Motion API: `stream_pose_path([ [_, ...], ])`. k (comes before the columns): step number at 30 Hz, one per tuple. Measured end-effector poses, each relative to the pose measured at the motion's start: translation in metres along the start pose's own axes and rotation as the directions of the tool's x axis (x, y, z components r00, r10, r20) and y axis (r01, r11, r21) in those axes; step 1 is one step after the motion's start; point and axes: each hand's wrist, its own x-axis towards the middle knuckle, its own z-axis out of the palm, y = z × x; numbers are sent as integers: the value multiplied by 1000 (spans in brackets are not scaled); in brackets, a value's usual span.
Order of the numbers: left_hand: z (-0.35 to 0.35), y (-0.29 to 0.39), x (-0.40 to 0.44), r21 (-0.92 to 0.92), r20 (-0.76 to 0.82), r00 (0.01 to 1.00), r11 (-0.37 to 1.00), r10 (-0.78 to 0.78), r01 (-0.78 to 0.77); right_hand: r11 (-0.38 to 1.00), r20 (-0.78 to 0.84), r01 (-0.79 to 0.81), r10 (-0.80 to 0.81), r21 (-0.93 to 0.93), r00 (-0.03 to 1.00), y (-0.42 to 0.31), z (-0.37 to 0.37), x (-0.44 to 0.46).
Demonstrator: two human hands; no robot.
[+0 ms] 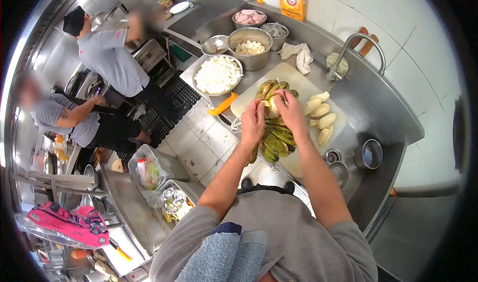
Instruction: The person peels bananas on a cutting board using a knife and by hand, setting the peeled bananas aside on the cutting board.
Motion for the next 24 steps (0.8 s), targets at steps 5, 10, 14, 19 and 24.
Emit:
stream_pose_path([
  [5,-2,-13,7,-173,350,930,968,-113,183,977,120,23,-50,211,992,25,-1,3],
  [10,-12,-19,27,-97,256,923,957,288,-271,985,161,-91,66,150,985,5,-8,3],
  [14,-8,-6,25,-86,230,923,951,309,-297,996,67,81,-79,-33,995,1,-4,-1],
  [19,11,-10,17,-54,86,959,962,271,-267,987,42,149,-147,-54,988,-1,-1,-4],
  [24,37,-20,16,26,-16,970,970,243,-242,984,-19,146,-149,-98,989,-3,6,-5],
])
